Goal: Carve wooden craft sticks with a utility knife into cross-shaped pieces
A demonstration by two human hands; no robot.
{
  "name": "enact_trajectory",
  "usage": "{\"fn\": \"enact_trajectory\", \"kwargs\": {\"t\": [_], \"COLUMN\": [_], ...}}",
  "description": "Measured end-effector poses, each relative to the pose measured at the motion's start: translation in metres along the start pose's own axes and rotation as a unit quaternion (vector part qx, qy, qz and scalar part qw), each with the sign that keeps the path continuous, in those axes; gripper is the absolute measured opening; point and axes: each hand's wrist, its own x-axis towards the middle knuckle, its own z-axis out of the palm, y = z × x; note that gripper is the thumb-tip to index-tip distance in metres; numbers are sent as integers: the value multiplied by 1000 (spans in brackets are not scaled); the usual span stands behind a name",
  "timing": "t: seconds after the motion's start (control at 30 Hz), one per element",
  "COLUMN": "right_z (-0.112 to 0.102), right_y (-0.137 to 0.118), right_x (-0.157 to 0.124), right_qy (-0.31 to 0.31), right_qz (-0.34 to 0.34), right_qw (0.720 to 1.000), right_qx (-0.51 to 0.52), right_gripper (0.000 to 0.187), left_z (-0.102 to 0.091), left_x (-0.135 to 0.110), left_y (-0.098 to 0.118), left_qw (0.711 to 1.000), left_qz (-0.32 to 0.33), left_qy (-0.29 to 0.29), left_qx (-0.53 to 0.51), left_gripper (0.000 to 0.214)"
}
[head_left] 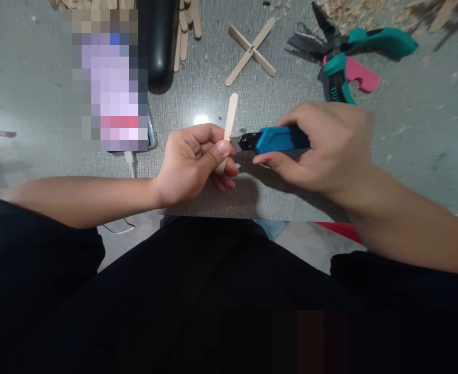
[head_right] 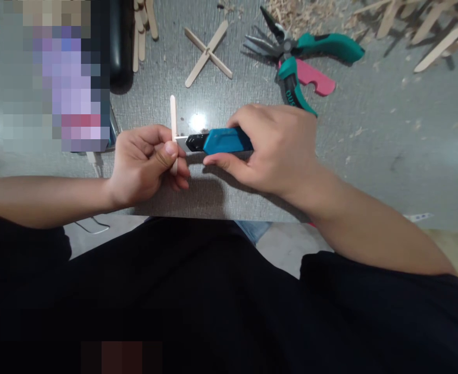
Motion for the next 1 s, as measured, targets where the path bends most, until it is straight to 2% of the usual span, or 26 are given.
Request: {"fn": "enact_trajectory", "kwargs": {"t": [0.27,0.4,0.53,0.57,0.7,0.77,0.9,1.0], "right_z": [0,5,6,6,-1,-3,0,3], "right_y": [0,3,3,3,6,8,6,5], "right_x": [1,-1,-4,-5,-2,0,5,6], "right_qy": [22,61,43,60,192,161,18,12], "right_qz": [-5,-17,-6,-2,11,-3,-29,-47], "right_qw": [999,998,999,998,981,987,997,995], "right_qx": [-23,-25,-12,-4,10,12,64,85], "right_gripper": [78,78,73,73,78,76,75,78], "left_z": [1,0,0,-1,-1,-1,-1,0], "left_x": [2,2,2,2,2,2,2,1], "left_y": [2,2,2,1,2,2,2,0], "left_qw": [1000,1000,1000,1000,1000,1000,1000,1000], "left_qz": [-2,-10,-9,-8,-12,-13,-4,4], "left_qy": [9,15,15,15,10,8,6,4], "left_qx": [-16,-4,3,2,3,3,-3,-6], "left_gripper": [51,46,43,42,42,41,42,46]}}
